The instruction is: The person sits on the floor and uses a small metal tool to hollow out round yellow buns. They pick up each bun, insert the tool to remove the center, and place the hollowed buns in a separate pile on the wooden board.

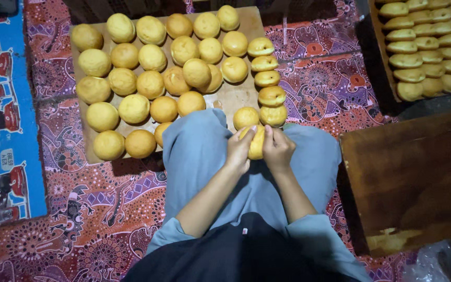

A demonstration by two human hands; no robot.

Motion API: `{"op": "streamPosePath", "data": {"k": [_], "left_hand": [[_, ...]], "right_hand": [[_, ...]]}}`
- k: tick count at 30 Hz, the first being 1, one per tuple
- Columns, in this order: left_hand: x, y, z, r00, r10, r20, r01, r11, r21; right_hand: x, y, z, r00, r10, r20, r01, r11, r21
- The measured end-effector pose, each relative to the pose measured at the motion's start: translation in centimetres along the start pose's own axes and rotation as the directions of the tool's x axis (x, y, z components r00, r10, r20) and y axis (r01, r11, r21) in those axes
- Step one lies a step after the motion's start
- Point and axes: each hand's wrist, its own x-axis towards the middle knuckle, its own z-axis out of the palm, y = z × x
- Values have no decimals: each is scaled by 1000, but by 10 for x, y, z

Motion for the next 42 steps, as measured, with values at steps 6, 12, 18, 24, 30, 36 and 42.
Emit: {"op": "streamPosePath", "data": {"k": [6,12,18,24,30,36,42], "left_hand": [[8,2,-8,999,32,-24,-31,998,47],[-4,17,4,994,10,108,-15,999,44],[6,79,15,803,-45,594,-595,1,804],[111,117,19,746,-361,559,-654,-239,718],[191,110,-5,751,-437,495,-607,-163,777],[210,93,-18,729,-394,560,-600,25,799],[201,97,3,774,-403,489,-593,-191,782]], "right_hand": [[2,6,-4,940,156,304,-252,918,308],[6,0,7,996,84,-12,-84,996,-25],[13,22,-3,955,295,44,-298,942,152],[23,44,-27,788,615,27,-579,727,368],[33,48,-35,738,672,63,-624,644,442],[37,53,-34,703,699,132,-660,573,485],[44,51,-35,705,683,191,-672,558,487]]}}
